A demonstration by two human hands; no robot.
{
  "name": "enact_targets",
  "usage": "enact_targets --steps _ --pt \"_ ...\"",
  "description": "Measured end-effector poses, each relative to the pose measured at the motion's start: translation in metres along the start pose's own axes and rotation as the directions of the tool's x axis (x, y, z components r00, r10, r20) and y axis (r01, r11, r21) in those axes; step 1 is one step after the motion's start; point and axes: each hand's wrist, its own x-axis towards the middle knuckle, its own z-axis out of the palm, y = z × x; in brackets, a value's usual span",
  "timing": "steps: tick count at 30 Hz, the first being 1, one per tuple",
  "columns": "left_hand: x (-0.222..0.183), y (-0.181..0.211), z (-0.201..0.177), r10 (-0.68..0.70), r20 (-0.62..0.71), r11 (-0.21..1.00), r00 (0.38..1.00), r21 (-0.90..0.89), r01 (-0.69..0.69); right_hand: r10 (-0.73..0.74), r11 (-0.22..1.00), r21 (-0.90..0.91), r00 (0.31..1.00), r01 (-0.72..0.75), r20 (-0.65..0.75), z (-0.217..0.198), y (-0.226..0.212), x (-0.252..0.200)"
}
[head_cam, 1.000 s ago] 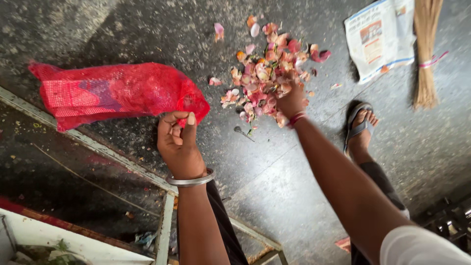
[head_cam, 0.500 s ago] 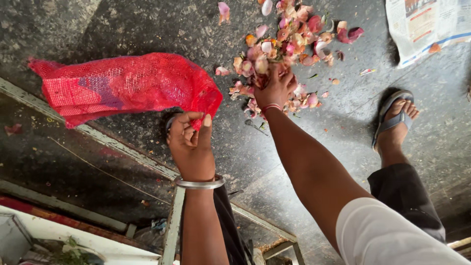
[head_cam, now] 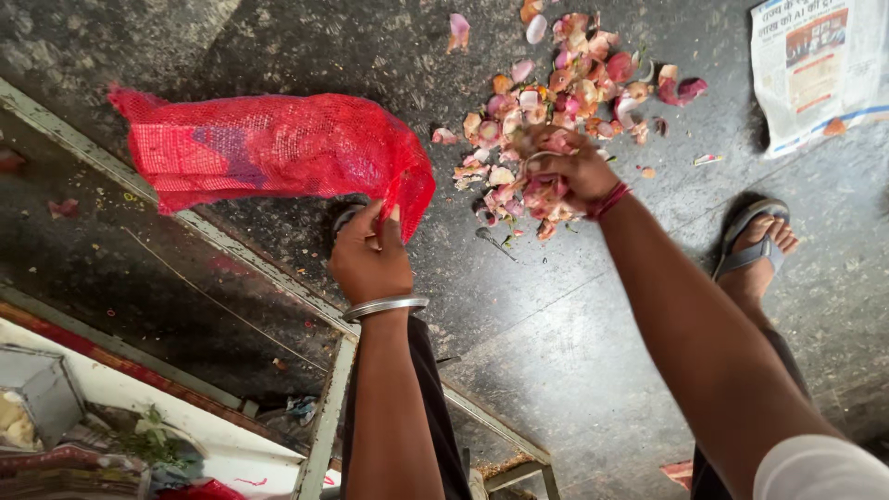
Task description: The person gathers onion peels and organic debris from the floor and places them into a red mesh bag.
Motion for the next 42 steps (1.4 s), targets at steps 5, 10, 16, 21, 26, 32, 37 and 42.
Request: enact_targets --steps 5,10,16,21,26,32,37,42 --pt "0.007 -0.002 0.007 -0.072 0.085 0.959 0.994 -0.269 0.093 -0.058 0.956 0.284 0.899 -0.075 0.433 0.106 0.008 0.019" --pt "0.015 0.002 -0.010 -0.017 -0.078 0.955 0.997 -0.297 -0.007 -0.160 0.932 0.355 0.799 -0.072 0.580 0.165 0.098 0.081" --pt "0.019 0.025 -0.022 0.078 0.014 0.970 0.997 -0.231 -0.072 0.030 1.000 -0.012 0.945 -0.028 0.325 0.175 0.127 0.134" --pt "0.022 0.027 -0.026 0.003 0.041 0.983 0.999 -0.186 0.005 0.041 0.929 -0.370 0.984 0.027 0.174 0.172 0.117 0.167" --pt "0.024 0.021 -0.013 -0.144 -0.020 0.822 0.989 -0.558 0.109 0.041 0.774 -0.629 0.985 0.075 0.169 0.167 0.086 0.151" --pt "0.018 0.008 -0.003 -0.224 0.055 0.755 0.973 -0.621 0.209 -0.125 0.765 -0.537 0.900 0.356 0.418 0.155 0.024 0.048" --pt "0.017 -0.005 0.014 -0.180 0.061 0.803 0.982 -0.567 0.183 -0.143 0.564 -0.824 0.989 0.058 -0.028 0.083 -0.010 0.003" --pt "0.014 -0.021 0.020 -0.123 0.063 0.774 0.990 -0.619 0.136 -0.156 0.105 -0.969 0.958 -0.225 -0.239 0.033 -0.016 0.028"
